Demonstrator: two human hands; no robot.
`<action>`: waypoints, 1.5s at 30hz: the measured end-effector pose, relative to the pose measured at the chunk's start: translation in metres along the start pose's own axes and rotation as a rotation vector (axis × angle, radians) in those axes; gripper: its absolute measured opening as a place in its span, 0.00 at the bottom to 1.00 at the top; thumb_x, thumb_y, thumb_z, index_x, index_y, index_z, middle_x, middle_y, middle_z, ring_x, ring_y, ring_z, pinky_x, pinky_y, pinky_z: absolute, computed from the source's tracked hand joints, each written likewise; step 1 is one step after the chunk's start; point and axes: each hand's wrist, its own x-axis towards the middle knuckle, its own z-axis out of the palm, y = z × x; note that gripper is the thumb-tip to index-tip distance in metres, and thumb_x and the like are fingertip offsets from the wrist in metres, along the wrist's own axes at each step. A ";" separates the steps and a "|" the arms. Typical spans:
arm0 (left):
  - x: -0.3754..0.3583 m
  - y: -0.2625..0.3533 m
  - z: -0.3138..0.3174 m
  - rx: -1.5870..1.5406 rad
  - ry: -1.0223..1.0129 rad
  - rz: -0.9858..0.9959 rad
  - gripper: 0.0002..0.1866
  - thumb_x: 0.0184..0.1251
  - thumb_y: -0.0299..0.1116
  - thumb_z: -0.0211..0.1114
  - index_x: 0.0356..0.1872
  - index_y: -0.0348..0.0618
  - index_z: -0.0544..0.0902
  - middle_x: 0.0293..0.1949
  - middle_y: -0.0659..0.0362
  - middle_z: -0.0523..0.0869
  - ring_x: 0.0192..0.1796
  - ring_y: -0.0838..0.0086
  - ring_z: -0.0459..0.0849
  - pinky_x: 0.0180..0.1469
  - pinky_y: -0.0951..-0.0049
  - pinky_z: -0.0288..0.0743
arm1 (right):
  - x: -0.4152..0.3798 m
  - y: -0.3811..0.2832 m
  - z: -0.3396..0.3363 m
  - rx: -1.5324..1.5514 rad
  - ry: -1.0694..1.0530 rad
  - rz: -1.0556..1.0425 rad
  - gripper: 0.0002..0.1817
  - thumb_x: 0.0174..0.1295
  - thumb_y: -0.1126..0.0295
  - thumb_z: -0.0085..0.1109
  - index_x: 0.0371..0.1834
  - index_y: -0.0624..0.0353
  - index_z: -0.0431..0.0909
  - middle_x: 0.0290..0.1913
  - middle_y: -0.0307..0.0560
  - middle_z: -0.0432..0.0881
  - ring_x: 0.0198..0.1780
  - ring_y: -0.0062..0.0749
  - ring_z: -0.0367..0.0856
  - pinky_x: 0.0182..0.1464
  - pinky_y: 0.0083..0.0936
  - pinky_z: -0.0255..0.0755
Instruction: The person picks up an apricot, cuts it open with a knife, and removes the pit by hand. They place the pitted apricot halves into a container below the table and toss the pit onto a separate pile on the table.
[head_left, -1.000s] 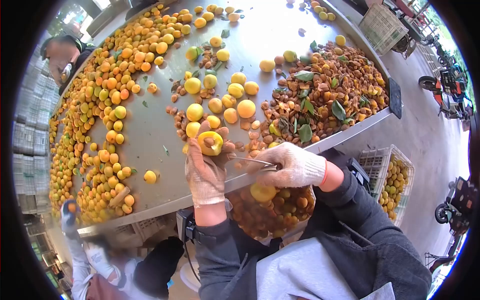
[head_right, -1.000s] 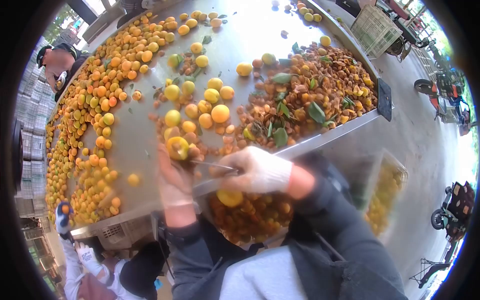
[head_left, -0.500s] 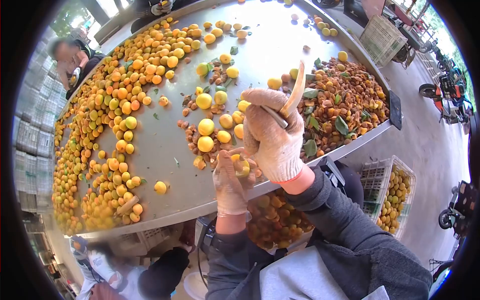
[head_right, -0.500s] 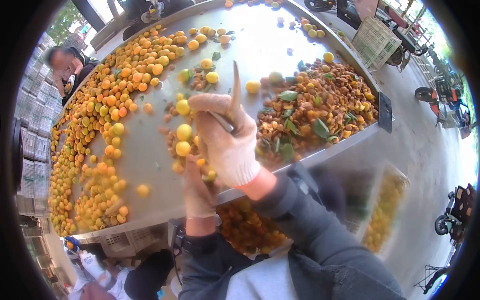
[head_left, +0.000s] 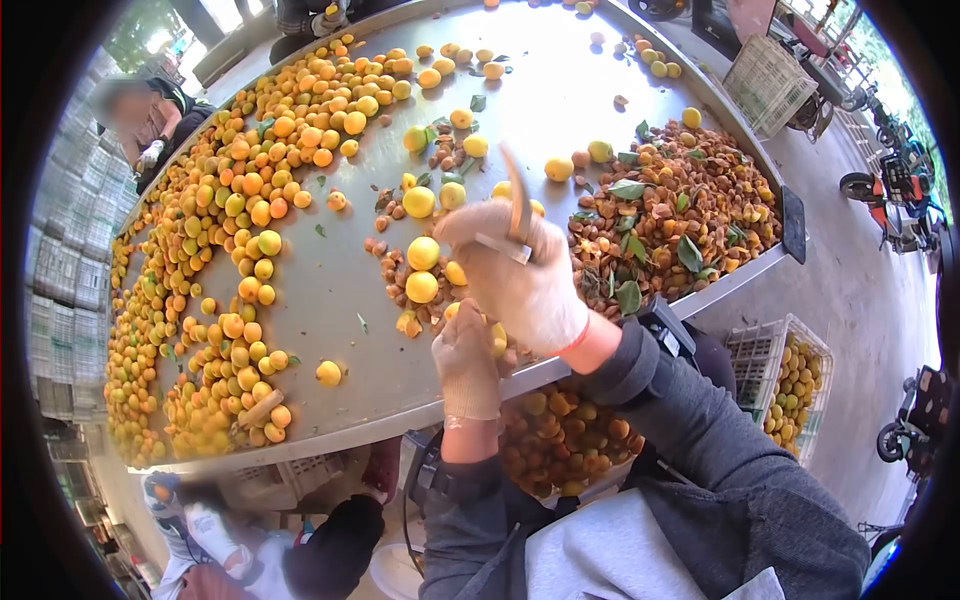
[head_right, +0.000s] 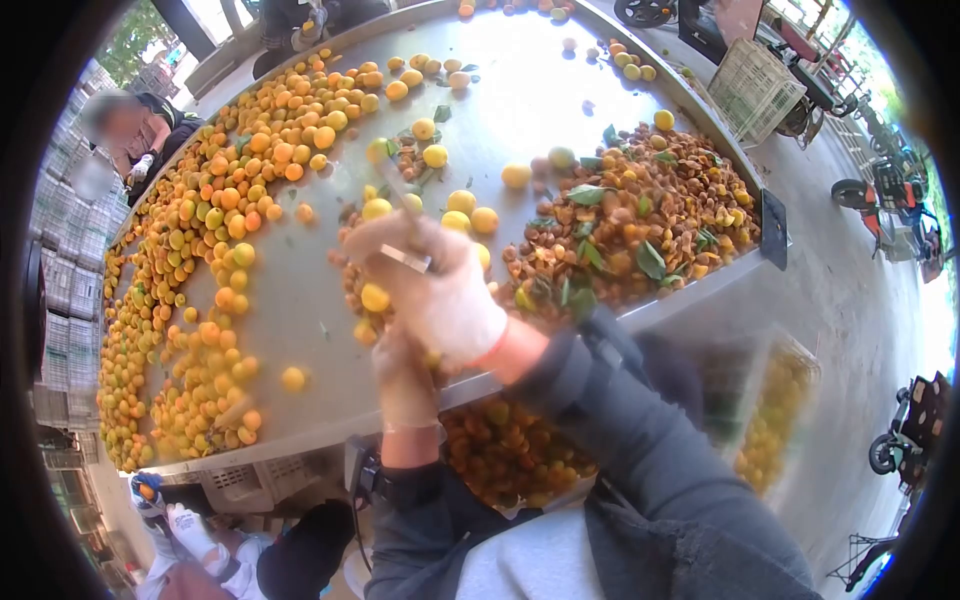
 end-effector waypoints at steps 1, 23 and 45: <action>0.003 -0.003 0.009 -0.041 0.069 0.117 0.14 0.74 0.40 0.51 0.41 0.40 0.79 0.34 0.55 0.84 0.30 0.74 0.83 0.29 0.79 0.76 | -0.004 0.001 -0.002 0.001 0.001 -0.004 0.09 0.58 0.80 0.58 0.41 0.60 0.82 0.37 0.39 0.85 0.39 0.23 0.82 0.42 0.21 0.76; 0.005 -0.016 -0.014 0.534 -0.159 0.490 0.16 0.63 0.30 0.61 0.52 0.38 0.76 0.36 0.58 0.81 0.35 0.74 0.81 0.35 0.75 0.74 | 0.012 0.010 -0.009 0.393 -0.068 0.385 0.09 0.63 0.75 0.53 0.43 0.59 0.81 0.24 0.31 0.73 0.18 0.12 0.63 0.18 0.13 0.55; 0.002 -0.018 -0.014 0.225 -0.257 0.388 0.26 0.66 0.42 0.59 0.62 0.41 0.70 0.57 0.52 0.79 0.58 0.64 0.78 0.59 0.64 0.71 | -0.009 -0.018 0.027 0.034 -0.827 0.207 0.10 0.57 0.79 0.57 0.41 0.58 0.84 0.39 0.40 0.86 0.42 0.23 0.82 0.48 0.21 0.75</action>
